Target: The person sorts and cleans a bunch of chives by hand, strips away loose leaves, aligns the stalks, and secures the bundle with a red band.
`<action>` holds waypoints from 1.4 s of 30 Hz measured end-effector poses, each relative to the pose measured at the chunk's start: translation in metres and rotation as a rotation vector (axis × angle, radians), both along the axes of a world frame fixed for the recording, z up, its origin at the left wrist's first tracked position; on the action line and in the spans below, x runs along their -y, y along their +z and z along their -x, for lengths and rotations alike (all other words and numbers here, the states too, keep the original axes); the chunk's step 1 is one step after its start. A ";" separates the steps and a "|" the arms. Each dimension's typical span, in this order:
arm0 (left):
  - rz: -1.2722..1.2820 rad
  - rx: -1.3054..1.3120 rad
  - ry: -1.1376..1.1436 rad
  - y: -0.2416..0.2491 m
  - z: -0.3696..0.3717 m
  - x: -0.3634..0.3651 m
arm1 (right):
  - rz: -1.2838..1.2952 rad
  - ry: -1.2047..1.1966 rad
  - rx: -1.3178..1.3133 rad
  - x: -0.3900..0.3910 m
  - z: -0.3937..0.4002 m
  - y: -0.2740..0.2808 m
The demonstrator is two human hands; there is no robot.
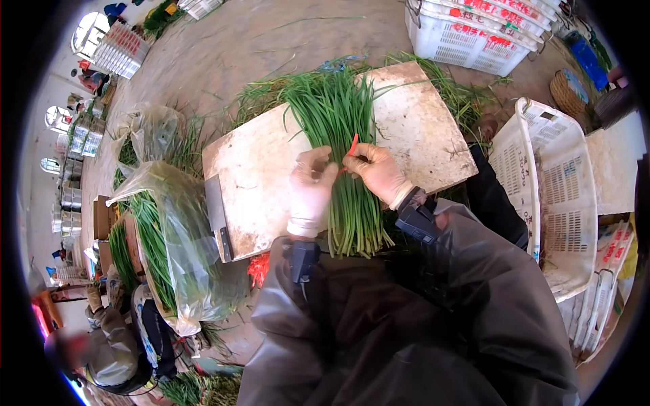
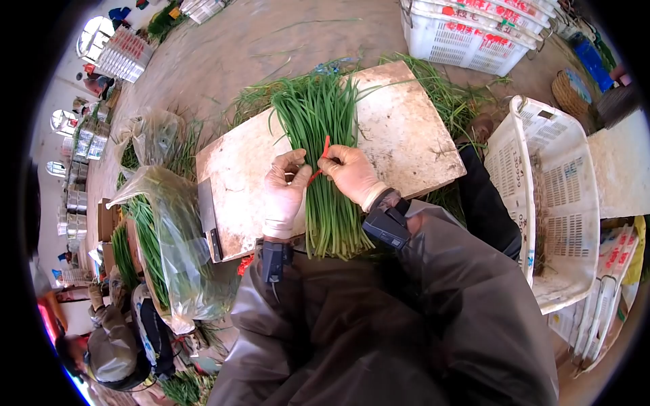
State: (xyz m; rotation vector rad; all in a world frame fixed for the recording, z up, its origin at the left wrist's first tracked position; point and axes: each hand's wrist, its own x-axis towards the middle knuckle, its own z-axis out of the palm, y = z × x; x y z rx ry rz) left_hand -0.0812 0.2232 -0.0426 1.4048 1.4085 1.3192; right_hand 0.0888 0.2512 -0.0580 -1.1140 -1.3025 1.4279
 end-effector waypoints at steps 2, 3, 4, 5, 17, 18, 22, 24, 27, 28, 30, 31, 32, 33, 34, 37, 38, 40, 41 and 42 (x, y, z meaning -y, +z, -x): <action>0.042 -0.168 -0.069 0.003 0.000 0.004 | 0.099 0.013 -0.126 0.000 -0.002 0.000; 0.062 -0.253 -0.104 0.011 -0.002 0.007 | 0.074 0.015 -0.133 -0.001 -0.002 -0.003; 0.161 -0.281 -0.129 0.017 -0.007 0.010 | 0.048 0.017 -0.140 -0.001 -0.002 -0.006; 0.155 -0.309 -0.130 0.015 -0.010 0.009 | 0.023 0.018 -0.146 0.000 -0.001 -0.009; 0.008 -0.564 -0.141 -0.021 -0.001 0.003 | 0.443 -0.423 -0.596 0.007 -0.073 -0.062; -0.027 -0.577 -0.140 -0.018 -0.002 0.003 | 0.483 -0.421 -0.538 0.008 -0.073 -0.059; 0.048 -0.111 0.037 -0.014 -0.002 0.006 | 0.462 -0.288 -0.392 0.012 -0.073 -0.034; 0.121 0.059 0.212 -0.012 0.009 0.007 | 0.436 -0.260 -0.232 0.017 -0.069 -0.021; 0.377 0.345 0.308 -0.006 0.015 0.016 | 0.129 -0.192 0.233 0.030 -0.059 -0.036; 0.485 0.445 0.307 -0.004 0.017 0.019 | 0.150 -0.129 0.157 0.037 -0.055 -0.036; 0.645 0.568 0.209 -0.006 0.020 0.022 | 0.053 -0.064 0.398 0.053 -0.050 -0.037; 0.656 0.601 0.165 -0.004 0.019 0.023 | -0.052 -0.068 0.512 0.061 -0.042 -0.025; 0.666 0.634 0.121 -0.003 0.017 0.023 | -0.013 -0.011 0.591 0.068 -0.041 -0.011; 0.676 0.666 0.076 -0.002 0.015 0.023 | -0.048 -0.040 0.604 0.072 -0.035 -0.008; 0.655 0.657 0.058 -0.002 0.014 0.023 | -0.051 -0.021 0.591 0.074 -0.032 -0.003; 0.635 0.792 -0.044 0.000 0.013 0.020 | -0.027 -0.023 0.516 0.071 -0.036 0.002; 0.615 0.789 -0.094 0.000 0.011 0.018 | -0.013 -0.035 0.487 0.069 -0.041 0.002; 0.576 0.785 -0.193 0.003 0.000 0.015 | -0.112 -0.109 0.656 0.066 -0.057 -0.005; 0.558 0.742 -0.186 0.005 -0.008 0.015 | -0.211 -0.175 0.711 0.065 -0.067 -0.018; 0.539 0.700 -0.180 0.009 -0.017 0.015 | -0.160 -0.188 0.551 0.061 -0.072 -0.019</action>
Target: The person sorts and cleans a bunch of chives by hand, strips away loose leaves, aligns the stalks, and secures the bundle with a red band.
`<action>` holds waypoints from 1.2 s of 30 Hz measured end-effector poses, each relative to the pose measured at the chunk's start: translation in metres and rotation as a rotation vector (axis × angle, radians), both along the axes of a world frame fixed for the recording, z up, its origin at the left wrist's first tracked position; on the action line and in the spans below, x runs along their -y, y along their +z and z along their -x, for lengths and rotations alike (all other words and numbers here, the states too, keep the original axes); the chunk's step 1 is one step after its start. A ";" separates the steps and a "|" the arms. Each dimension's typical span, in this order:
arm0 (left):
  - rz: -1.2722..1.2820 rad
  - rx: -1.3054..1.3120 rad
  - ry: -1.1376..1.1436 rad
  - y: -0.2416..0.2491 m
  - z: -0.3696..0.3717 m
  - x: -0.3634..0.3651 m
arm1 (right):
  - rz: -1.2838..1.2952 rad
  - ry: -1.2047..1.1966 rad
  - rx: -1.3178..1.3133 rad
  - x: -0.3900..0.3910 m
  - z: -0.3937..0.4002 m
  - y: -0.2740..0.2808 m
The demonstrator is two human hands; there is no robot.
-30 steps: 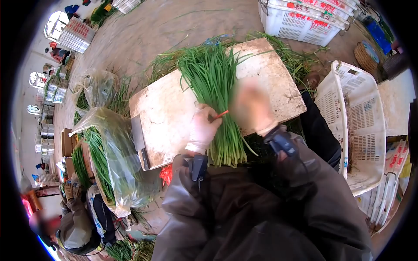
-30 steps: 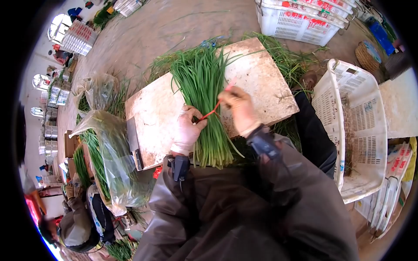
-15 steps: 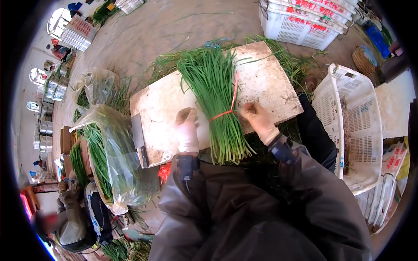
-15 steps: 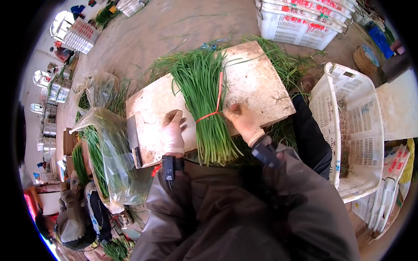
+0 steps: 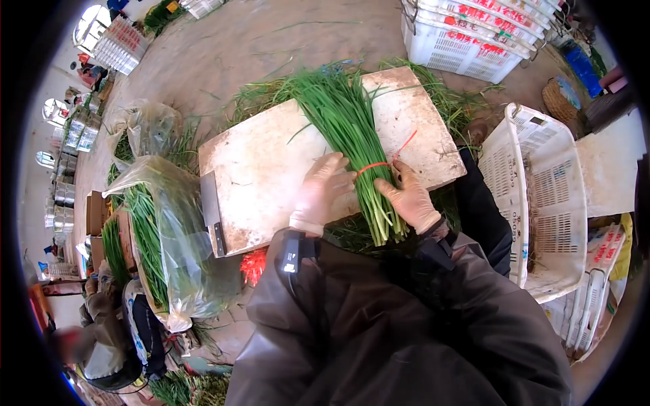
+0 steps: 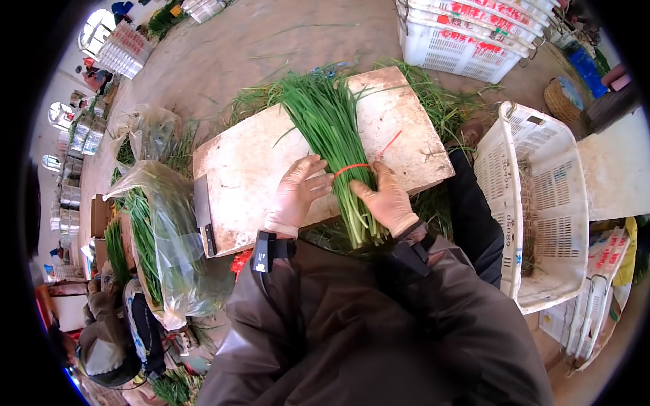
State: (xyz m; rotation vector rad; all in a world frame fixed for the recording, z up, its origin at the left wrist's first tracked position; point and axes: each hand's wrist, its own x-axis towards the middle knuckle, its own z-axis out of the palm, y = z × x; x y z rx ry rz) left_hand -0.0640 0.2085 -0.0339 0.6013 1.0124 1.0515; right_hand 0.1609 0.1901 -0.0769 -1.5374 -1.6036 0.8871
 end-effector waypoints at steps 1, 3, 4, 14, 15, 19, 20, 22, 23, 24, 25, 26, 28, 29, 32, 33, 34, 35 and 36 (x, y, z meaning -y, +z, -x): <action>-0.021 -0.041 0.000 0.002 -0.007 -0.001 | 0.110 -0.006 -0.363 0.002 -0.005 -0.001; -0.095 -0.093 -0.036 0.001 -0.014 -0.005 | -0.051 -0.080 0.059 0.012 -0.022 0.016; -0.109 -0.082 -0.046 0.001 -0.017 -0.007 | -0.039 -0.065 -0.002 0.015 -0.026 0.023; -0.343 -0.359 -0.154 -0.028 -0.029 -0.015 | -0.307 0.180 0.197 0.041 -0.017 0.075; -0.340 -0.364 -0.155 -0.028 -0.030 -0.013 | -0.258 0.175 0.226 0.041 -0.018 0.071; -0.334 -0.408 -0.049 -0.014 -0.032 -0.007 | -0.137 0.123 0.177 0.038 -0.030 0.060; -0.330 -0.427 0.001 -0.010 -0.033 -0.005 | -0.129 0.109 0.142 0.038 -0.034 0.053; -0.399 -0.487 0.012 -0.020 -0.027 -0.006 | -0.133 0.093 0.075 0.040 -0.038 0.051; -0.432 -0.518 0.019 -0.028 -0.025 -0.007 | -0.170 0.103 0.093 0.041 -0.040 0.049; -0.461 -0.494 0.037 -0.031 -0.028 -0.008 | -0.208 0.115 0.109 0.041 -0.041 0.046; -0.426 -0.549 0.012 -0.033 -0.030 -0.007 | -0.246 0.126 0.124 0.040 -0.041 0.044; -0.392 -0.604 -0.013 -0.036 -0.034 -0.005 | -0.263 0.135 0.199 0.041 -0.042 0.044; -0.364 -0.717 -0.051 -0.030 -0.042 -0.002 | -0.296 0.156 0.353 0.040 -0.041 0.048; -0.365 -0.748 -0.039 -0.028 -0.046 -0.001 | -0.314 0.167 0.433 0.040 -0.041 0.048; -0.392 -0.847 0.002 -0.029 -0.058 -0.001 | -0.362 0.179 0.580 0.038 -0.041 0.048; -0.414 -0.889 0.021 -0.030 -0.062 -0.001 | -0.376 0.173 0.565 0.037 -0.042 0.049; -0.437 -0.930 0.040 -0.031 -0.065 -0.001 | -0.391 0.168 0.550 0.037 -0.042 0.049; -0.426 -0.953 0.032 -0.033 -0.067 -0.001 | -0.405 0.134 0.500 0.036 -0.043 0.051; -0.415 -0.976 0.023 -0.032 -0.068 -0.001 | -0.418 0.100 0.449 0.037 -0.043 0.055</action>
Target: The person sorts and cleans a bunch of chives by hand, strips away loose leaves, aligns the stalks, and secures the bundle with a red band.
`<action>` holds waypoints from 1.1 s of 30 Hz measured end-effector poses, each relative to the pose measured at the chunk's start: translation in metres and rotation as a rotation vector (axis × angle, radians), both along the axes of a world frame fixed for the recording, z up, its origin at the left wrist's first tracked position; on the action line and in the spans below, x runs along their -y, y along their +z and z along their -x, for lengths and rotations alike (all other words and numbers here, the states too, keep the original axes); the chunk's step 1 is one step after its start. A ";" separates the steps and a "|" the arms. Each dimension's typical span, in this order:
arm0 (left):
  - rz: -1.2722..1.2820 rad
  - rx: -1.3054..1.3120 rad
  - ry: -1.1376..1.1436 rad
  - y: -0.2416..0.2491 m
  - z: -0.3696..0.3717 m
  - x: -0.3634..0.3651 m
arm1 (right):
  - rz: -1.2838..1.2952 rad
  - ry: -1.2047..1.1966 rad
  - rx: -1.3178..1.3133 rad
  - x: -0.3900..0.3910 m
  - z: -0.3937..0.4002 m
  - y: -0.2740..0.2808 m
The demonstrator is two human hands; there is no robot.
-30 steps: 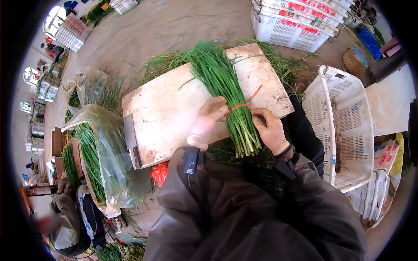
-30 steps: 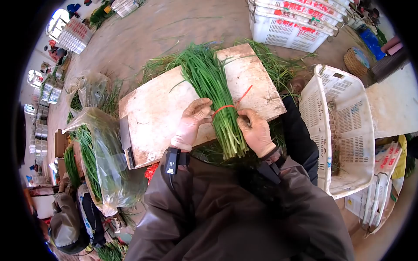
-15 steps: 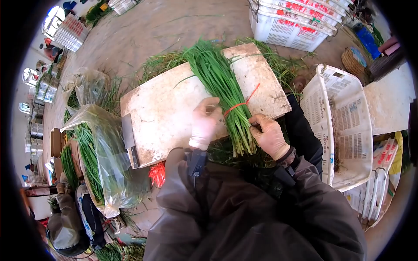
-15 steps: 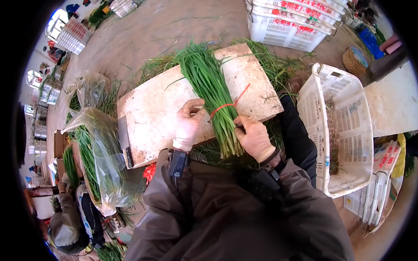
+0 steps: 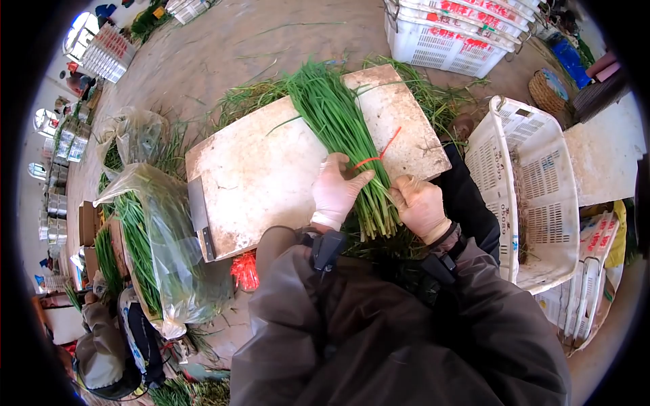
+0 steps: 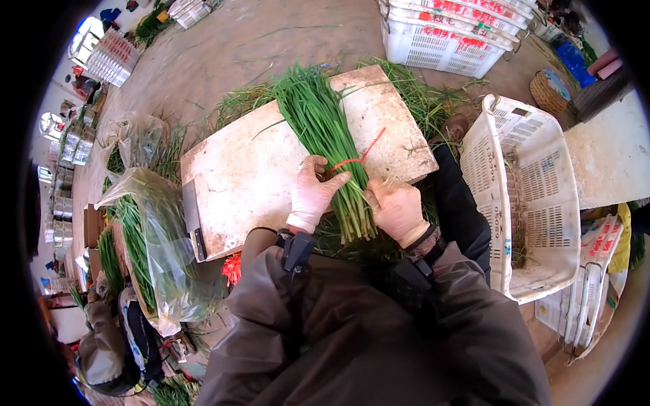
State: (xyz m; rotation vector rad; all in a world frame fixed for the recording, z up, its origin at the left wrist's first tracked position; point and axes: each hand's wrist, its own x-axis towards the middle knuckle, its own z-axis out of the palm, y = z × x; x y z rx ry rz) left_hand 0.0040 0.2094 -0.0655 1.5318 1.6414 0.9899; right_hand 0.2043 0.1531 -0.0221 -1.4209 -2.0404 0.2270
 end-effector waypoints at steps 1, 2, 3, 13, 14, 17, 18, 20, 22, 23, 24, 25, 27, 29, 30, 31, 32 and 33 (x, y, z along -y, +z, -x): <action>0.014 -0.023 0.002 0.001 -0.001 0.000 | -0.014 -0.019 -0.057 0.001 -0.001 0.004; 0.016 -0.034 -0.002 0.002 -0.001 0.000 | 0.094 -0.014 -0.234 0.002 -0.001 0.008; 0.020 -0.044 -0.006 0.003 -0.001 -0.001 | 0.202 -0.008 -0.411 0.003 -0.002 0.011; 0.051 -0.086 -0.026 0.011 -0.008 -0.002 | 0.112 -0.001 0.007 -0.009 -0.002 -0.009; 0.016 -0.078 -0.046 0.012 -0.007 0.000 | 0.133 0.000 -0.062 -0.010 -0.004 -0.010; -0.066 -0.052 -0.126 0.015 -0.008 0.003 | 0.186 -0.048 -0.188 -0.010 -0.008 -0.013; -0.077 -0.044 -0.162 0.016 -0.008 0.004 | 0.218 -0.056 -0.241 -0.010 -0.010 -0.013; -0.069 -0.056 -0.216 0.017 -0.007 0.004 | 0.240 -0.087 -0.320 -0.007 -0.011 -0.011; -0.063 -0.011 -0.238 0.012 -0.005 0.001 | 0.143 -0.160 -0.251 -0.002 -0.007 -0.001; -0.060 0.011 -0.247 0.010 -0.004 0.000 | 0.094 -0.195 -0.217 0.001 -0.005 0.004; -0.047 0.003 -0.251 0.011 -0.003 0.000 | 0.077 -0.154 -0.251 0.004 -0.003 0.007; -0.033 -0.003 -0.256 0.013 -0.003 0.001 | 0.067 -0.090 -0.202 0.008 0.001 0.009; -0.015 0.002 -0.263 0.014 -0.003 0.001 | 0.041 0.033 -0.102 0.012 0.007 0.014; -0.005 0.024 -0.264 0.014 -0.003 0.001 | 0.084 0.068 0.005 0.014 0.007 0.007; -0.025 -0.011 -0.272 0.012 -0.003 0.001 | 0.099 0.061 0.047 0.015 0.008 0.006; -0.046 -0.046 -0.278 0.011 -0.003 0.000 | 0.113 0.055 0.089 0.014 0.009 0.006; -0.064 -0.080 -0.284 0.009 -0.002 0.000 | 0.138 0.038 0.113 0.015 0.010 0.008; -0.056 -0.067 -0.282 0.008 -0.001 0.001 | 0.131 0.043 0.148 0.015 0.011 0.009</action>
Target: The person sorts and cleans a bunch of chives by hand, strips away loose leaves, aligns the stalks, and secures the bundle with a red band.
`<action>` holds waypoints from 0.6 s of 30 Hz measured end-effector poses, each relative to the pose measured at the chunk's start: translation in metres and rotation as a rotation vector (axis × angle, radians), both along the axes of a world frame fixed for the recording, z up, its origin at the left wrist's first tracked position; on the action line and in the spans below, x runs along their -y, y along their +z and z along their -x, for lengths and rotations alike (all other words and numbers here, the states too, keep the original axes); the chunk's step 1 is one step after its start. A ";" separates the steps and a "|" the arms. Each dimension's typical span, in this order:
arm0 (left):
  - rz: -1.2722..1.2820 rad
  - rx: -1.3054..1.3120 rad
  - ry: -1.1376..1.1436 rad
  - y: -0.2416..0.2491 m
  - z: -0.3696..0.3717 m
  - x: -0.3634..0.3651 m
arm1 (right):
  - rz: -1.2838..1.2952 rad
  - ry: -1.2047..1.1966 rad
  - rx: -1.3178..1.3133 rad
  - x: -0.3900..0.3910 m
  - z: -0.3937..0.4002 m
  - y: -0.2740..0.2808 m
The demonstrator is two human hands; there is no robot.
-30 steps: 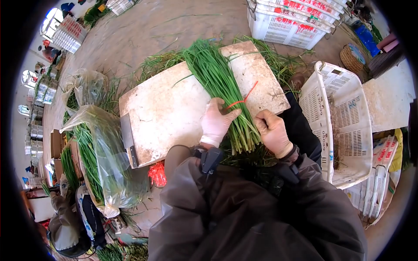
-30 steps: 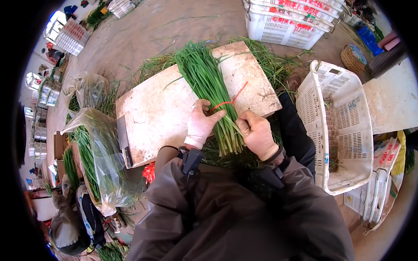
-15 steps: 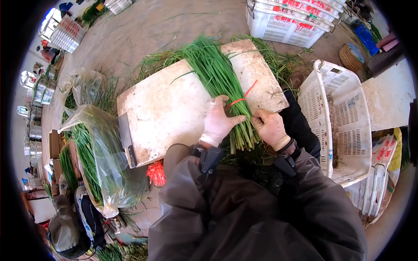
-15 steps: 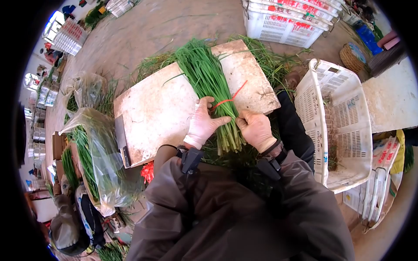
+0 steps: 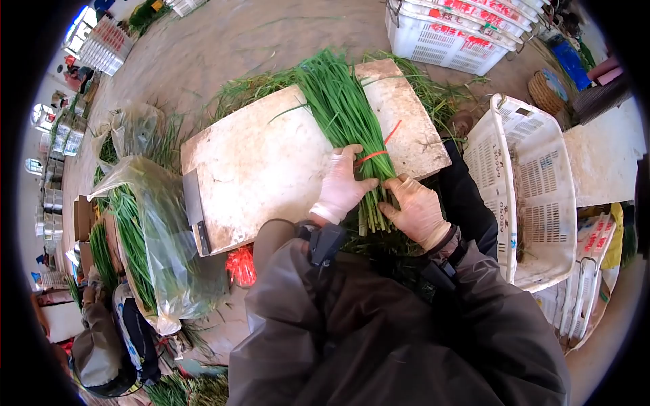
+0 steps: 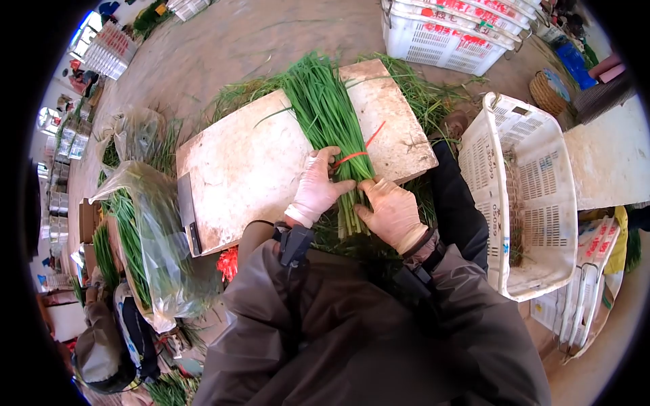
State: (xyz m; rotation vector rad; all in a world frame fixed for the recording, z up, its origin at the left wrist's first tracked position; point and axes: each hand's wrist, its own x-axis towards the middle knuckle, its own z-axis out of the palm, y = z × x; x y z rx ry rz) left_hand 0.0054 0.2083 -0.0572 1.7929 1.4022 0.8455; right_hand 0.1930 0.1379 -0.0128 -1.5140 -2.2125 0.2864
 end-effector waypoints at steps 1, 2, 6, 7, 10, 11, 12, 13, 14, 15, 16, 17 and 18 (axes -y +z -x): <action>0.008 0.012 -0.001 0.000 0.000 0.000 | -0.009 0.004 0.034 -0.001 0.002 0.002; 0.014 0.024 -0.002 0.000 -0.001 0.000 | -0.019 0.007 0.068 -0.001 0.002 0.003; -0.002 0.009 -0.006 -0.003 -0.001 -0.002 | -0.066 -0.019 0.144 -0.004 0.005 -0.005; 0.022 0.009 -0.009 -0.001 -0.001 -0.002 | -0.076 -0.020 0.160 -0.004 0.005 -0.006; 0.052 0.010 -0.021 0.004 0.000 -0.001 | -0.113 -0.015 0.175 -0.008 0.004 -0.012; 0.054 0.010 -0.024 0.005 0.000 -0.001 | -0.127 -0.011 0.175 -0.010 0.003 -0.016; 0.051 0.006 -0.025 0.006 0.000 -0.001 | -0.125 -0.020 0.185 -0.011 0.002 -0.021; 0.048 0.001 -0.027 0.008 0.000 -0.001 | -0.124 -0.029 0.195 -0.013 0.001 -0.026; 0.044 -0.003 -0.027 0.009 0.000 -0.001 | -0.123 -0.037 0.205 -0.015 -0.001 -0.030; 0.049 0.000 -0.027 0.009 0.000 -0.001 | -0.121 -0.038 0.092 -0.016 -0.003 -0.030; 0.055 0.002 -0.026 0.009 0.000 -0.001 | -0.118 -0.038 -0.020 -0.016 -0.005 -0.029; 0.062 0.006 -0.026 0.009 0.001 -0.001 | -0.114 -0.039 -0.132 -0.016 -0.007 -0.028; 0.056 0.005 -0.026 0.008 0.001 -0.002 | -0.008 -0.044 -0.271 -0.015 -0.008 -0.022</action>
